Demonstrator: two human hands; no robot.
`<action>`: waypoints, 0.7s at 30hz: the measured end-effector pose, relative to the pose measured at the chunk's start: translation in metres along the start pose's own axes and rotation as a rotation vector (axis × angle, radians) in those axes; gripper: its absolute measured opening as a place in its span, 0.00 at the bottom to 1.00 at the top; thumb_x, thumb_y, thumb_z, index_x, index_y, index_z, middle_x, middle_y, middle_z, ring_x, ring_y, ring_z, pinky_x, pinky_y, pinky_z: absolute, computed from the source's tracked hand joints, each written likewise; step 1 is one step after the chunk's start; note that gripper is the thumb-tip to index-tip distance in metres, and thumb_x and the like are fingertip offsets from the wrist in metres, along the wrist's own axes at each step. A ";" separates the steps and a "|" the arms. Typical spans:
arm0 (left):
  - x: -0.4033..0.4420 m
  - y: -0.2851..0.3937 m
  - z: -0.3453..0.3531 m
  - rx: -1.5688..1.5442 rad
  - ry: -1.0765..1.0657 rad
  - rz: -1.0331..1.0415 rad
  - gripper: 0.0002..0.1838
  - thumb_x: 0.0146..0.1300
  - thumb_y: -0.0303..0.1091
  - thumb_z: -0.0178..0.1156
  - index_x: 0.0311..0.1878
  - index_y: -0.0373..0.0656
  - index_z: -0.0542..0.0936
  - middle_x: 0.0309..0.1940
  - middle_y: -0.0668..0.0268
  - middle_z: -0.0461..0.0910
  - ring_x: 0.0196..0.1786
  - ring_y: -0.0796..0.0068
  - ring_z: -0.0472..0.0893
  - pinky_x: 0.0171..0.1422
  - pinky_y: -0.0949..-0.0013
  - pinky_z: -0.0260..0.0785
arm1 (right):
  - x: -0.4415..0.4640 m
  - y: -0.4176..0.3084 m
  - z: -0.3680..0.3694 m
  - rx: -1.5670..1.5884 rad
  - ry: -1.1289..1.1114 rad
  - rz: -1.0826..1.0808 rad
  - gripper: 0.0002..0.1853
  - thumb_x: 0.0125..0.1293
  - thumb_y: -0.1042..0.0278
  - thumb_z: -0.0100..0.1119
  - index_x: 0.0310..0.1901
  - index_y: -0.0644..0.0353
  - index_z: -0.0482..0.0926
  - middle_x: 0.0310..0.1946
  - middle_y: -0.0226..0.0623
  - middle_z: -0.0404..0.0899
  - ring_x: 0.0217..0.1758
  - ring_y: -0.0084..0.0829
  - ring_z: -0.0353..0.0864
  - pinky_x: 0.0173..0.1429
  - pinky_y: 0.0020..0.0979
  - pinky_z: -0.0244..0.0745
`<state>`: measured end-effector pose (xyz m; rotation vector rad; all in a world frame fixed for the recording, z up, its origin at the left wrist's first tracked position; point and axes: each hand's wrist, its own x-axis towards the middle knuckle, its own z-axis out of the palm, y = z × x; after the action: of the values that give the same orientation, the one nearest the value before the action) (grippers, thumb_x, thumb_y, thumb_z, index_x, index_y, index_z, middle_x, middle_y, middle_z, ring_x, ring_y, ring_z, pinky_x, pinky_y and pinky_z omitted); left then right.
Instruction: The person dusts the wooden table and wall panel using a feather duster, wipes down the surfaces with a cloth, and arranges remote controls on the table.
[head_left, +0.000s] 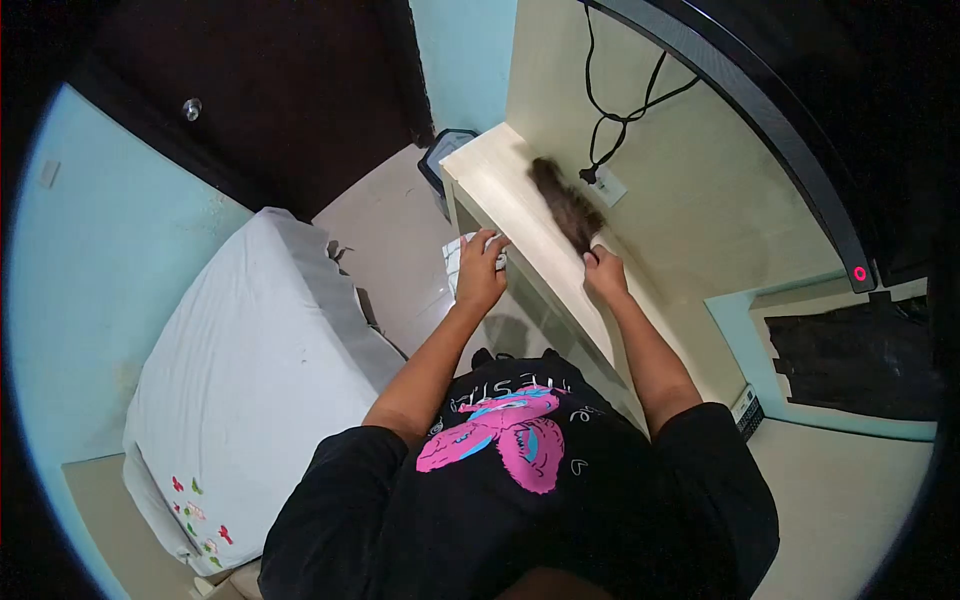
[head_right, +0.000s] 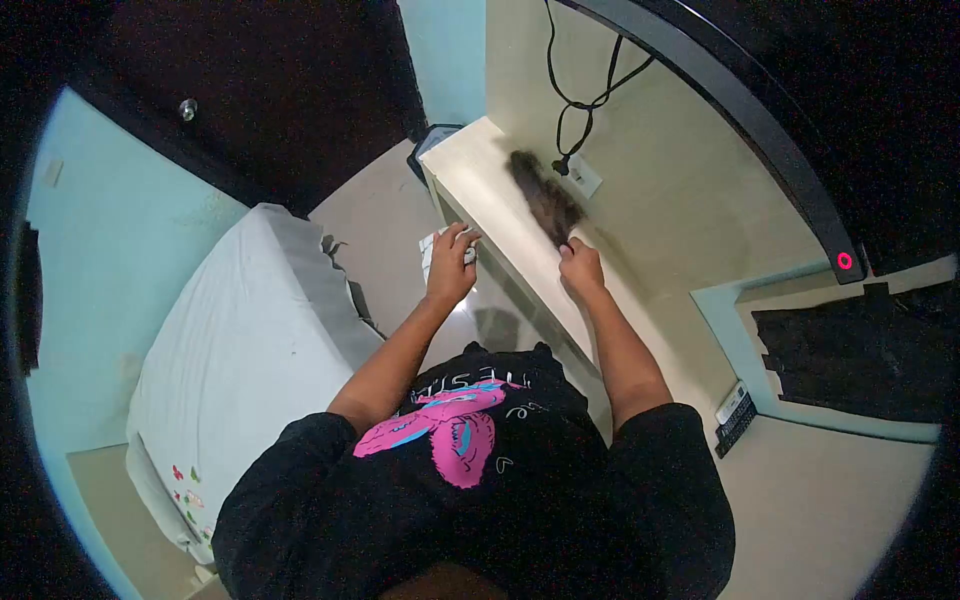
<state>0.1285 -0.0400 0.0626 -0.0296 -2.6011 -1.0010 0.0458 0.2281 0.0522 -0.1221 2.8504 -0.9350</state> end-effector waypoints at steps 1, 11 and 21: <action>0.000 0.000 -0.002 0.000 -0.011 0.004 0.27 0.53 0.20 0.60 0.59 0.48 0.80 0.64 0.55 0.73 0.72 0.47 0.69 0.81 0.35 0.51 | -0.006 0.001 -0.006 0.010 -0.082 -0.047 0.13 0.71 0.61 0.60 0.46 0.62 0.82 0.39 0.59 0.84 0.45 0.61 0.84 0.51 0.51 0.77; -0.002 0.002 -0.004 -0.020 0.006 0.047 0.28 0.51 0.19 0.60 0.58 0.46 0.80 0.62 0.54 0.73 0.69 0.46 0.71 0.80 0.33 0.52 | -0.037 0.027 -0.010 0.003 0.071 -0.055 0.12 0.69 0.61 0.63 0.41 0.64 0.81 0.33 0.60 0.82 0.38 0.62 0.82 0.44 0.50 0.76; -0.010 0.028 0.010 -0.038 -0.022 0.042 0.28 0.51 0.19 0.60 0.59 0.47 0.80 0.65 0.52 0.73 0.70 0.46 0.70 0.81 0.34 0.49 | -0.063 0.059 -0.033 -0.002 -0.013 0.042 0.13 0.71 0.60 0.60 0.46 0.63 0.82 0.39 0.61 0.84 0.47 0.61 0.83 0.51 0.51 0.76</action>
<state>0.1389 -0.0112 0.0704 -0.1044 -2.5899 -1.0406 0.1004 0.3021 0.0505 -0.0673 2.8302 -0.9199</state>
